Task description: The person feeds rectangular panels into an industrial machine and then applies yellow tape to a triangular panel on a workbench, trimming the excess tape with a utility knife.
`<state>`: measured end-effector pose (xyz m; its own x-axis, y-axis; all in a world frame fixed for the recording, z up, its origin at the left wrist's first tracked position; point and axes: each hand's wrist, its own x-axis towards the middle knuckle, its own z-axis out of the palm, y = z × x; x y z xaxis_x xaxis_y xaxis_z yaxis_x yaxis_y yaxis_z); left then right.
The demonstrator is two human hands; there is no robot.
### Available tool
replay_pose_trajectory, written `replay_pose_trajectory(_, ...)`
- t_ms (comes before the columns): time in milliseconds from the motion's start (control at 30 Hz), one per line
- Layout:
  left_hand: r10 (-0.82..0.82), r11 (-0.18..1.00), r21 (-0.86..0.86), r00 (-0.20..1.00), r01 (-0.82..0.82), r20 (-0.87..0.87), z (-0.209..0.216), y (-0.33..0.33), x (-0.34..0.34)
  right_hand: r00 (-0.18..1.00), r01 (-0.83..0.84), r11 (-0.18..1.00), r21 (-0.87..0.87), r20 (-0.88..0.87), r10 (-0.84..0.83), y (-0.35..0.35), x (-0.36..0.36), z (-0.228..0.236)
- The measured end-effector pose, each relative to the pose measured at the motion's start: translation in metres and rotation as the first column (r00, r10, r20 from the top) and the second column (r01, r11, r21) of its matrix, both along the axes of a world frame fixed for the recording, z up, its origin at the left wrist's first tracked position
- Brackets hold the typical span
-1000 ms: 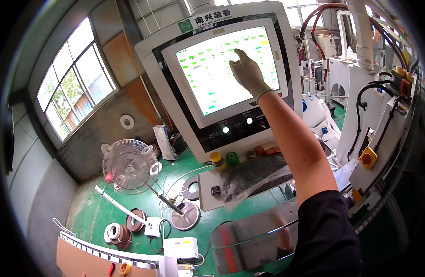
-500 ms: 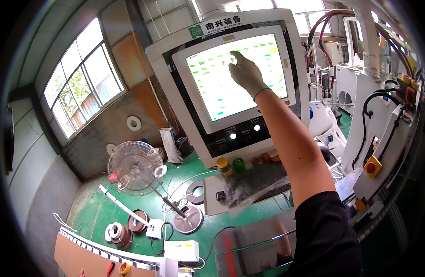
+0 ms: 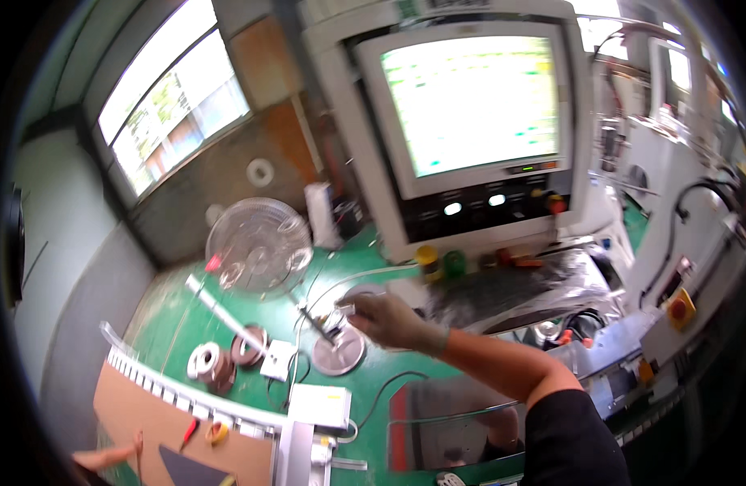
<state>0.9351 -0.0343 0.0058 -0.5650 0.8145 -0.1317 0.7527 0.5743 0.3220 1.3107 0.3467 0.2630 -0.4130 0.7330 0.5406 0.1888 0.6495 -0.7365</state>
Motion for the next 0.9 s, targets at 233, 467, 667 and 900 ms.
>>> replay_pose_trajectory(233,-0.108,0.698,0.612,0.791,-0.371,0.602,0.207,-0.065,0.053,0.832,-0.513,0.773,-0.374,0.004,0.554,-0.121,-0.083,-0.101)
replay_pose_trajectory(467,-0.025,0.216,0.940,0.964,0.265,-0.266,0.402,-0.159,0.055,0.643,-0.582,0.472,-0.662,-0.019,0.766,-0.255,-0.120,-0.159)
replay_pose_trajectory(667,0.086,0.350,0.861,0.902,0.370,-0.423,0.441,-0.251,-0.026,0.485,-0.440,0.210,-0.873,-0.034,0.874,-0.358,-0.199,-0.179)
replay_pose_trajectory(900,0.244,0.397,0.859,0.865,0.323,-0.438,0.520,-0.414,-0.074,0.469,-0.229,0.242,-0.943,0.111,0.876,-0.487,-0.172,-0.182)
